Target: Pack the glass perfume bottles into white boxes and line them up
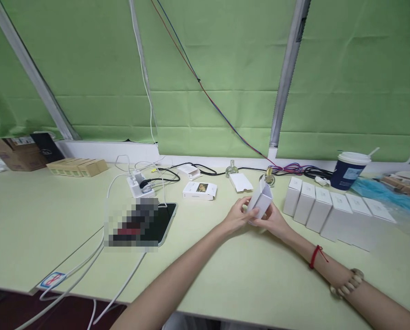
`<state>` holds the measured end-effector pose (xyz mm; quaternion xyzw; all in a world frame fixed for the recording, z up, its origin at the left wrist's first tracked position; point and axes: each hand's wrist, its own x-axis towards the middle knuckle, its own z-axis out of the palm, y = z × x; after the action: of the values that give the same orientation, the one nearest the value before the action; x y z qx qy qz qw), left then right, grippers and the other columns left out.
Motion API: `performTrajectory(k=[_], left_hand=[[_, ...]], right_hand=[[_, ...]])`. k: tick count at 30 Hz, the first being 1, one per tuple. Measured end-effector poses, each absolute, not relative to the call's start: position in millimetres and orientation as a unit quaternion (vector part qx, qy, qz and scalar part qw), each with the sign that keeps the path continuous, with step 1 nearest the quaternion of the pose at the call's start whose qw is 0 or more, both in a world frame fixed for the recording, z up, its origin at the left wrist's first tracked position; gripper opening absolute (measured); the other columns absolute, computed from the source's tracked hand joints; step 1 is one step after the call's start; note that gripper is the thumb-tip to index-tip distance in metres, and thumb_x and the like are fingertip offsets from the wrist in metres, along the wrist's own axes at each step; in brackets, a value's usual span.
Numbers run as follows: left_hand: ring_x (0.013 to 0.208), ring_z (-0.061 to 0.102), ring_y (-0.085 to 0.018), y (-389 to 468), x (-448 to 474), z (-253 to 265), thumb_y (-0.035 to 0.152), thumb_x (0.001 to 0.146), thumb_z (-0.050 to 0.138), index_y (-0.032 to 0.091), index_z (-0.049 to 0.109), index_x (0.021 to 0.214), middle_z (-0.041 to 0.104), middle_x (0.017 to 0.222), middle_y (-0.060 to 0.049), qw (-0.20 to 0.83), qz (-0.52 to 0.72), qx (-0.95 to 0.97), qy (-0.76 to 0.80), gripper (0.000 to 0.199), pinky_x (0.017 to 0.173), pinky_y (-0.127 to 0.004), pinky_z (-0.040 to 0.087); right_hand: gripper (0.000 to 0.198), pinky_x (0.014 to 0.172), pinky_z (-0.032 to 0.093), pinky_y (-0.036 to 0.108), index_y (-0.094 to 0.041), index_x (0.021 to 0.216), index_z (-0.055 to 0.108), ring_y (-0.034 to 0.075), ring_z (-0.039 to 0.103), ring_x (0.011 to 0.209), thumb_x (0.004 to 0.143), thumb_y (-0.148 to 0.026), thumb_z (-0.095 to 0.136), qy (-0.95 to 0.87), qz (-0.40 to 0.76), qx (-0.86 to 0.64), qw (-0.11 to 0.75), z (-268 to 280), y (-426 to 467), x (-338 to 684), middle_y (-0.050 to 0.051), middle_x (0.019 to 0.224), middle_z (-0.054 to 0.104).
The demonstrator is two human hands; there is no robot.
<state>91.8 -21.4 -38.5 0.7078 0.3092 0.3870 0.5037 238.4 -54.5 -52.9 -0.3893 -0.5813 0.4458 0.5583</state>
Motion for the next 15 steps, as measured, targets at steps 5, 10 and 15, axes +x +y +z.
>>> performTrajectory(k=[5, 10, 15], left_hand=[[0.058, 0.048, -0.006, -19.7, 89.8, -36.1, 0.071, 0.064, 0.051, 0.018, 0.048, 0.124, 0.057, 0.098, -0.009, 0.553, 0.373, 0.686, 0.292, 0.080, 0.046, -0.018, 0.037], [0.047, 0.046, -0.004, -17.3, 89.4, -35.6, 0.067, 0.064, 0.056, 0.018, 0.048, 0.126, 0.059, 0.091, -0.008, 0.588, 0.359, 0.658, 0.305, 0.079, 0.040, -0.018, 0.036], [0.045, 0.046, -0.002, -23.1, 96.6, -36.0, 0.064, 0.056, 0.065, 0.017, 0.047, 0.128, 0.058, 0.098, -0.010, 0.626, 0.395, 0.596, 0.311, 0.087, 0.037, -0.018, 0.032]], right_hand=[[0.069, 0.086, 0.050, 0.039, -0.024, 0.113, 0.048, 0.026, 0.056, 0.107, 0.052, -0.031, 0.080, -0.578, 0.458, -0.392, 0.550, -48.6, -54.6, 239.0, 0.010, 0.119, 0.057], [0.068, 0.093, 0.044, 0.040, -0.023, 0.111, 0.049, 0.025, 0.054, 0.109, 0.052, -0.032, 0.080, -0.582, 0.455, -0.393, 0.548, -45.2, -55.2, 238.7, 0.009, 0.118, 0.057], [0.068, 0.095, 0.043, 0.041, -0.024, 0.109, 0.048, 0.024, 0.051, 0.112, 0.051, -0.034, 0.080, -0.572, 0.437, -0.406, 0.563, -43.5, -56.4, 237.8, 0.008, 0.117, 0.057]])
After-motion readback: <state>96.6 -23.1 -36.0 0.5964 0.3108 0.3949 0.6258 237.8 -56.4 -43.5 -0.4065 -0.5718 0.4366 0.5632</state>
